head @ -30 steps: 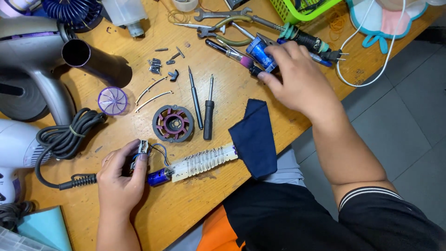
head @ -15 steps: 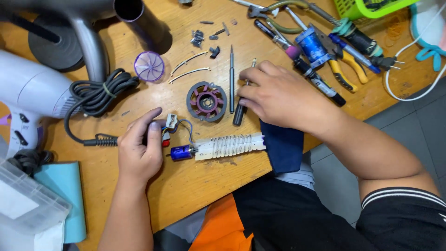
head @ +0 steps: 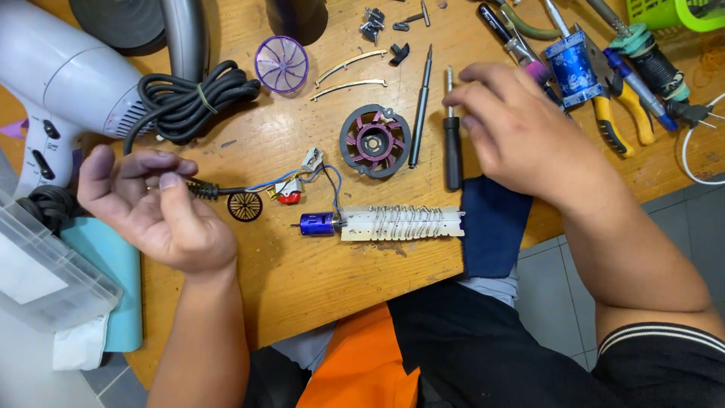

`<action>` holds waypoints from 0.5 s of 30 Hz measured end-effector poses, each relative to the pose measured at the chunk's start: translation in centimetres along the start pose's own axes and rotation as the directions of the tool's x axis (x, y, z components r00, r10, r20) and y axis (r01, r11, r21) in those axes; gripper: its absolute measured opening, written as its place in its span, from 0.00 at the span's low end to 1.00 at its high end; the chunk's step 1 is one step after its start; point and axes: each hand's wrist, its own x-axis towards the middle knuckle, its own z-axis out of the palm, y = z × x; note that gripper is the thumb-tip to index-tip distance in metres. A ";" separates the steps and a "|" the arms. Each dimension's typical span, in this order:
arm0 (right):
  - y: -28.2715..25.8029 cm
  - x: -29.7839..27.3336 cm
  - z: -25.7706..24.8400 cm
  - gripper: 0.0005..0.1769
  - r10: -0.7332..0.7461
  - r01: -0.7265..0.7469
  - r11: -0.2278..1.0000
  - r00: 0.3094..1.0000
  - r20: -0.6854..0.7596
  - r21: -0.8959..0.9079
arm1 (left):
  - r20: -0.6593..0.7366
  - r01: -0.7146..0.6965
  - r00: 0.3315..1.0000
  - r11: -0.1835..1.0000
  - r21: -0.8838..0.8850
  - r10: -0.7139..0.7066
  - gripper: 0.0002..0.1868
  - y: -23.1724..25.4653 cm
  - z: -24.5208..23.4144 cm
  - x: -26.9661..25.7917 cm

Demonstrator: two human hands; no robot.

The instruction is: Disassembling a hair dryer to inspect the motor and heating element for repair

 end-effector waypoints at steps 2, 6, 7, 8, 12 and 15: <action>1.0 -1.1 -1.1 0.20 0.077 -0.090 0.990 0.990 -0.118 -0.107 | 0.059 -0.071 0.996 0.997 0.004 0.071 0.18 0.1 0.5 0.1; 2.2 -4.3 -2.4 0.17 0.184 -0.236 0.954 0.948 -0.259 -0.186 | 0.334 -0.184 0.936 0.965 0.188 0.113 0.07 2.4 2.0 -0.2; 2.6 -5.0 -2.3 0.19 0.229 -0.304 0.918 0.930 -0.286 -0.254 | 0.396 -0.232 0.909 0.946 0.226 0.128 0.06 2.5 2.0 -0.3; 3.0 -5.8 -2.1 0.21 0.270 -0.370 0.873 0.909 -0.316 -0.318 | 0.457 -0.282 0.878 0.924 0.259 0.140 0.06 2.6 2.1 -0.3; 2.9 -8.9 -1.4 0.28 0.352 -0.466 0.819 0.869 -0.347 -0.336 | 0.441 -0.189 0.896 0.948 0.256 0.060 0.06 1.1 1.1 -0.7; 2.5 -11.5 -1.8 0.24 0.433 -0.543 0.812 0.807 -0.401 -0.216 | 0.382 -0.074 0.924 0.966 0.246 -0.026 0.05 0.0 0.4 -1.1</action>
